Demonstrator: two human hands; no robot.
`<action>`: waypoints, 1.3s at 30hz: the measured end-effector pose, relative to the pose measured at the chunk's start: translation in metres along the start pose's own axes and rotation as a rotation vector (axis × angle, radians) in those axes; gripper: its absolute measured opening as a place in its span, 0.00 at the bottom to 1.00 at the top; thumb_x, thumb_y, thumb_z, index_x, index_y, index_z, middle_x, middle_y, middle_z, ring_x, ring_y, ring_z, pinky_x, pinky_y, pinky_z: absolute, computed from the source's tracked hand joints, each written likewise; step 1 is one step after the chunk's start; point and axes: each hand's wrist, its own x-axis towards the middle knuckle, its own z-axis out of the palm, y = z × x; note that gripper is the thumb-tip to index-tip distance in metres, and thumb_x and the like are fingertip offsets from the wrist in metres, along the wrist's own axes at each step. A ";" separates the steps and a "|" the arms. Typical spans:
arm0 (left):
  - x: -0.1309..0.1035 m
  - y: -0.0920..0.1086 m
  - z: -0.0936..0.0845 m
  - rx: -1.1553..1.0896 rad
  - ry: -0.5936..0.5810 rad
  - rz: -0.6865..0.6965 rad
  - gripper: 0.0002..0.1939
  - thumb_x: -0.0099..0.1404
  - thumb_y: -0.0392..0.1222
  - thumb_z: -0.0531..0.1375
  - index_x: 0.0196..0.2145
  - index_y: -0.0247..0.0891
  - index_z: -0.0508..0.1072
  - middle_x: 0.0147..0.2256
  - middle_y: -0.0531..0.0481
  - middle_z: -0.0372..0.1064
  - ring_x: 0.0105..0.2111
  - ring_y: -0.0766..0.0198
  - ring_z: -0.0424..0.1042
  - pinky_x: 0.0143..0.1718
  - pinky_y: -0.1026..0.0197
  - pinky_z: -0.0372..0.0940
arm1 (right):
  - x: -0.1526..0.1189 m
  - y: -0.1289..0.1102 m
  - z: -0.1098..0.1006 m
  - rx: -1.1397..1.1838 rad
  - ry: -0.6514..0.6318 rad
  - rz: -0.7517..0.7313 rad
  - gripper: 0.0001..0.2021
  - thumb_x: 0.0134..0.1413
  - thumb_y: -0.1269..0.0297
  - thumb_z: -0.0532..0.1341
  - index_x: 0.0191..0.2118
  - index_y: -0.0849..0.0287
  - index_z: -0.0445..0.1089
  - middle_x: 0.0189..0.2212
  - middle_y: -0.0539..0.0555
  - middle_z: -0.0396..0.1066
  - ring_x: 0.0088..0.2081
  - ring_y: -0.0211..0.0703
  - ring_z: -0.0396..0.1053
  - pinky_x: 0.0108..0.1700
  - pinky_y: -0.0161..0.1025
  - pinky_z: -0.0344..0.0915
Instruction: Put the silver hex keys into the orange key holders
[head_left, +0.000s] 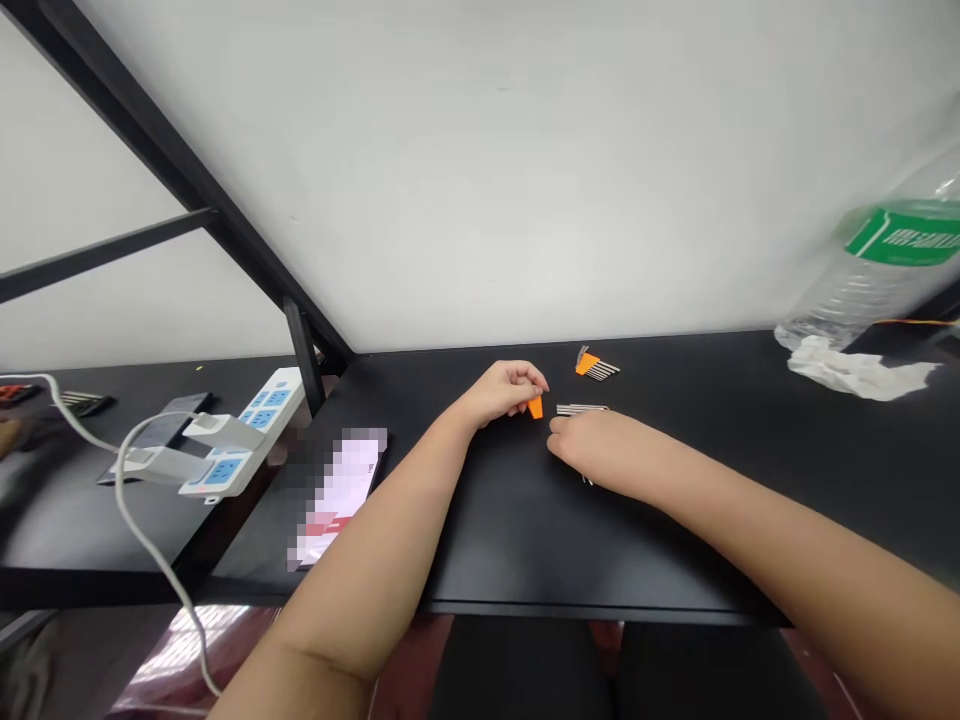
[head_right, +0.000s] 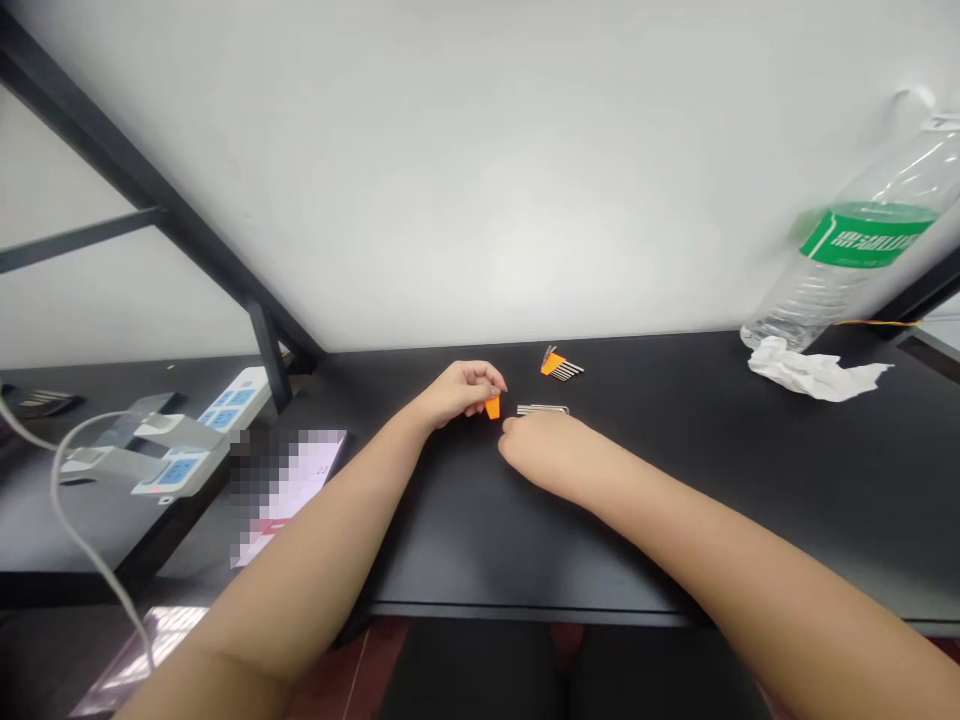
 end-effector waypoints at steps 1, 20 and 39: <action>0.000 0.000 0.000 -0.007 0.002 -0.001 0.07 0.60 0.41 0.65 0.34 0.35 0.76 0.21 0.53 0.68 0.16 0.74 0.59 0.17 0.69 0.54 | 0.003 -0.003 -0.002 -0.017 -0.029 -0.015 0.11 0.46 0.85 0.61 0.31 0.62 0.74 0.30 0.57 0.74 0.23 0.39 0.66 0.24 0.37 0.53; 0.004 -0.006 -0.003 -0.177 0.034 0.030 0.08 0.59 0.41 0.66 0.35 0.35 0.75 0.22 0.53 0.69 0.16 0.74 0.59 0.17 0.70 0.54 | -0.024 0.001 -0.001 0.344 0.239 0.114 0.11 0.63 0.72 0.55 0.41 0.55 0.74 0.36 0.54 0.73 0.34 0.43 0.70 0.35 0.38 0.60; 0.007 -0.008 -0.004 -0.172 0.040 0.015 0.06 0.61 0.39 0.64 0.36 0.35 0.75 0.23 0.54 0.69 0.16 0.75 0.60 0.17 0.70 0.54 | 0.002 -0.025 0.031 0.621 0.310 0.249 0.09 0.63 0.71 0.59 0.34 0.57 0.76 0.34 0.52 0.71 0.36 0.40 0.68 0.39 0.37 0.62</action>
